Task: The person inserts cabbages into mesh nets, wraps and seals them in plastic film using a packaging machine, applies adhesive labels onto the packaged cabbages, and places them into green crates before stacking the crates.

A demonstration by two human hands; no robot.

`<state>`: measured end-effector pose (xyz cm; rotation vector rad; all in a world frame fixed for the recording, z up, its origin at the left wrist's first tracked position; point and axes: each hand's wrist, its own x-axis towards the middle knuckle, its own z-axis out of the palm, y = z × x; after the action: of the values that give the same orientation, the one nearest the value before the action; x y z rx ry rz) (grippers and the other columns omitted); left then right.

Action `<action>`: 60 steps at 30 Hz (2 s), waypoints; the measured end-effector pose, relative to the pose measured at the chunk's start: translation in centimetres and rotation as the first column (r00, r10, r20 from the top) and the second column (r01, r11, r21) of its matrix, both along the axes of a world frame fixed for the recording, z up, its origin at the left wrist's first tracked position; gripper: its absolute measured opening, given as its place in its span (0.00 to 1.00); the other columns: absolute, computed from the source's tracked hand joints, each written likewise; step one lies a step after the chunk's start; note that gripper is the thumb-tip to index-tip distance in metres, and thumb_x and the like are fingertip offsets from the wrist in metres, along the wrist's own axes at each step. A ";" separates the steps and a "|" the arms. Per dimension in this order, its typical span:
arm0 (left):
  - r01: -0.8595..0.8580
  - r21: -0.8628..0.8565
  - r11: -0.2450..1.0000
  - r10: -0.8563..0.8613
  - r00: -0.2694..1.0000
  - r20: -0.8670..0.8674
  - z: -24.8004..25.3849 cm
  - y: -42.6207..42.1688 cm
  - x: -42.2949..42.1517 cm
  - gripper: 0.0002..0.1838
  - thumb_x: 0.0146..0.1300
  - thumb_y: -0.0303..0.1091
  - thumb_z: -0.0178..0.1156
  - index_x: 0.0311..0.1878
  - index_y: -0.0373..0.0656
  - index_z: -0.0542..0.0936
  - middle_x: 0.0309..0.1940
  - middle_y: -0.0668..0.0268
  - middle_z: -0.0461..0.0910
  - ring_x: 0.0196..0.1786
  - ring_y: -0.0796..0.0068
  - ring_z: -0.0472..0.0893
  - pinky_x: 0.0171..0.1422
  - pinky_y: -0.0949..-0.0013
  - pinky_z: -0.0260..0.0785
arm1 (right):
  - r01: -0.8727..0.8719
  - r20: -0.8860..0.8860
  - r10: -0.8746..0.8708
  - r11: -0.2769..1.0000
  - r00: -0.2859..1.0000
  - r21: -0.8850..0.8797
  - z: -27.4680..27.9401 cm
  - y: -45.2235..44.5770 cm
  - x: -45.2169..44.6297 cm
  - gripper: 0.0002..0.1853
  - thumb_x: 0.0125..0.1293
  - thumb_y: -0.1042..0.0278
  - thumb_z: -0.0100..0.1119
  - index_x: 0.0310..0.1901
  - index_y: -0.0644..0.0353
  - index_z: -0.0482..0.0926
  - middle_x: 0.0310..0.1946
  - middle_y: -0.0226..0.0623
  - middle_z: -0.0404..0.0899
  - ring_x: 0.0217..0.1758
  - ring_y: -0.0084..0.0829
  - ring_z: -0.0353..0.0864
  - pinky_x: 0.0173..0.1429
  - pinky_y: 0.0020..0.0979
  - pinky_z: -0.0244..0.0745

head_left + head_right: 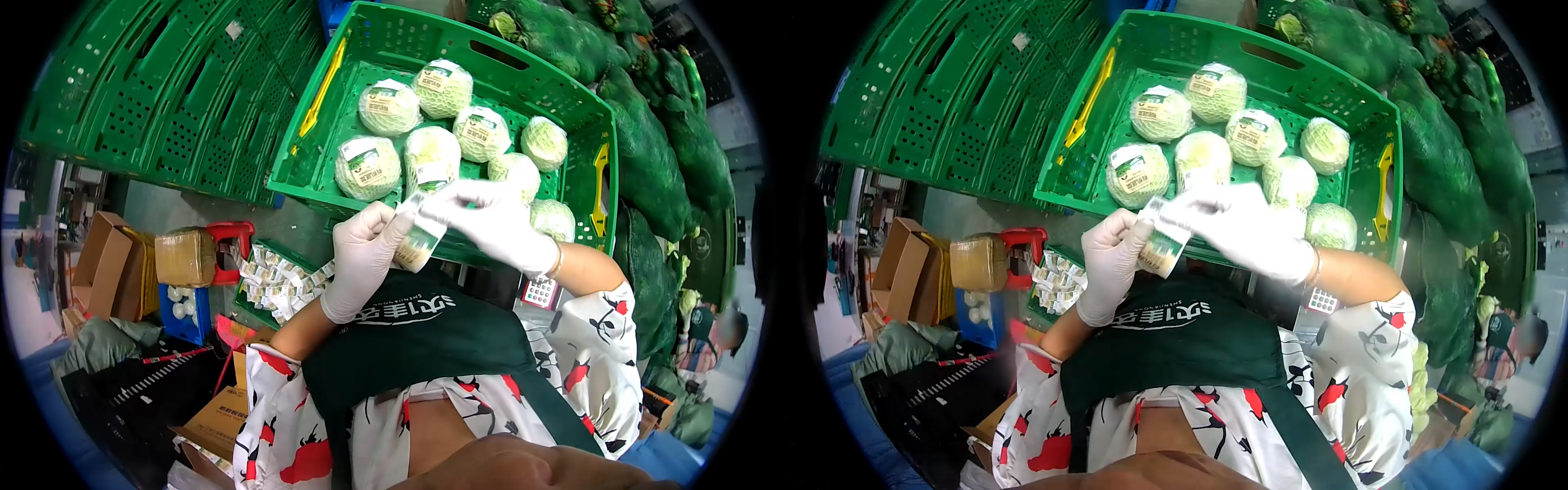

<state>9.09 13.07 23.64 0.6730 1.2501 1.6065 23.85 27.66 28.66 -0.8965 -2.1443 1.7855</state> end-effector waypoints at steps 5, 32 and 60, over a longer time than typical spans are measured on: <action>0.154 -0.133 0.979 -0.189 0.930 -0.314 1.1 -0.2 0.2 0.10 0.64 0.30 0.68 0.45 0.33 0.84 0.24 0.71 0.82 0.26 0.84 0.79 0.30 0.78 0.73 | 0.113 0.109 -0.144 0.961 0.983 0.253 -1.5 9.4 3.1 0.13 0.67 0.61 0.68 0.41 0.64 0.81 0.33 0.28 0.82 0.37 0.17 0.79 0.43 0.23 0.75; 0.213 -0.074 0.974 -0.222 0.962 -0.162 0.4 1.3 1.5 0.07 0.68 0.30 0.65 0.38 0.34 0.82 0.29 0.68 0.85 0.33 0.87 0.79 0.37 0.77 0.73 | 0.060 0.015 -0.063 0.987 0.998 0.146 1.4 -1.2 5.7 0.12 0.67 0.67 0.67 0.48 0.63 0.84 0.36 0.30 0.85 0.39 0.17 0.80 0.46 0.23 0.76; 0.287 0.008 0.958 -0.277 0.932 -0.233 1.1 2.5 3.2 0.06 0.70 0.24 0.60 0.47 0.34 0.80 0.39 0.67 0.85 0.39 0.88 0.80 0.44 0.80 0.75 | 0.125 0.226 -0.175 0.967 0.958 0.220 1.0 4.1 10.0 0.34 0.69 0.47 0.62 0.67 0.64 0.69 0.54 0.44 0.80 0.58 0.33 0.79 0.63 0.33 0.72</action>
<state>12.30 15.54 24.79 1.0416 1.2214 1.3468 33.86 31.74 29.70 -1.2424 -2.2813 1.4152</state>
